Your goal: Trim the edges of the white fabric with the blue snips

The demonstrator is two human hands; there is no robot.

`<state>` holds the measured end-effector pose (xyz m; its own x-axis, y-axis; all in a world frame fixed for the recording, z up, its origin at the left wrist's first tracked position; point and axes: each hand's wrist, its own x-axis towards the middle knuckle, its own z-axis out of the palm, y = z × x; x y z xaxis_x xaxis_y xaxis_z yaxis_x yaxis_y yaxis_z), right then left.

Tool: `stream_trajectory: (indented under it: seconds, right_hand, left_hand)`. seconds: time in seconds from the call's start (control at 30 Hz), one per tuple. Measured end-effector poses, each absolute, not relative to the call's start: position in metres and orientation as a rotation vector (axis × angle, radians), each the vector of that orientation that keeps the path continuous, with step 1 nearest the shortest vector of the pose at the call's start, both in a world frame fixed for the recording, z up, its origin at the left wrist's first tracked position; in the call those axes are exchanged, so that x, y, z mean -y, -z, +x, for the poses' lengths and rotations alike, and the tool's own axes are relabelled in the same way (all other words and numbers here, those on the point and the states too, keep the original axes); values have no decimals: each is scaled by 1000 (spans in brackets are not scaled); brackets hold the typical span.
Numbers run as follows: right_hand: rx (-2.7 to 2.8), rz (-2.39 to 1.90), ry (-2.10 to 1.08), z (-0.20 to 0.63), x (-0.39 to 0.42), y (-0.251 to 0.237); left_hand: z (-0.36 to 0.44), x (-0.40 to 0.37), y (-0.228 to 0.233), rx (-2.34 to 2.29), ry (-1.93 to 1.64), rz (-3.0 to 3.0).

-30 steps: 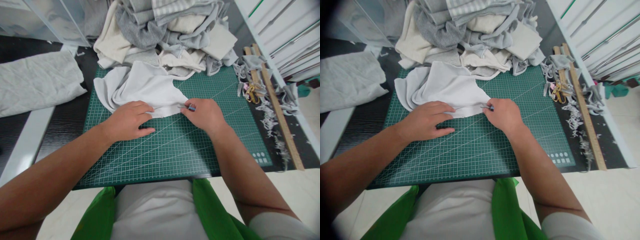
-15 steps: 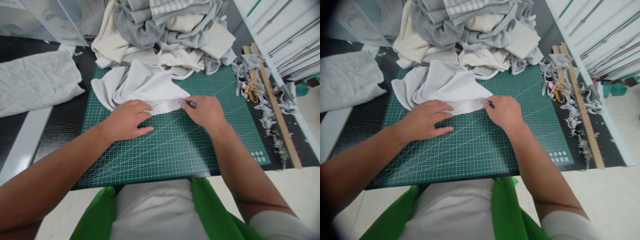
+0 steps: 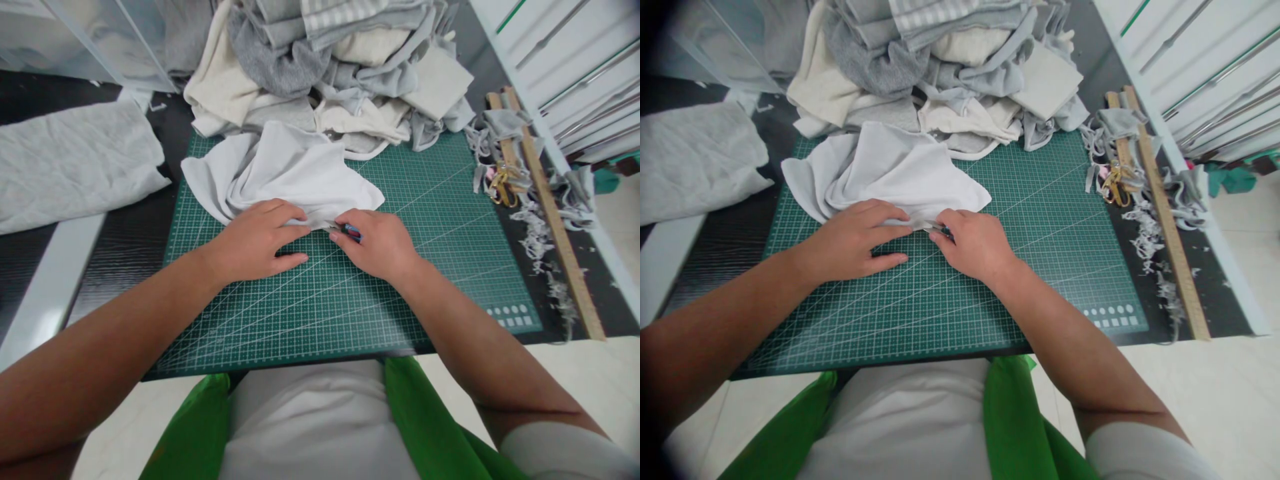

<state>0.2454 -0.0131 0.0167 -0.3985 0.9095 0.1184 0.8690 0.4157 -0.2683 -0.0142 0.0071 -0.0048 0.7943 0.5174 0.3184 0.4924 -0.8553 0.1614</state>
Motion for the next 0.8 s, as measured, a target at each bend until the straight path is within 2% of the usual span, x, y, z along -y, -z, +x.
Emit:
stream_trajectory:
  seconds: [0.8]
  right_hand:
    - [2511,-1623,-196,245,10,-17]
  left_hand:
    - [-13,-7,3,-866,-482,2838]
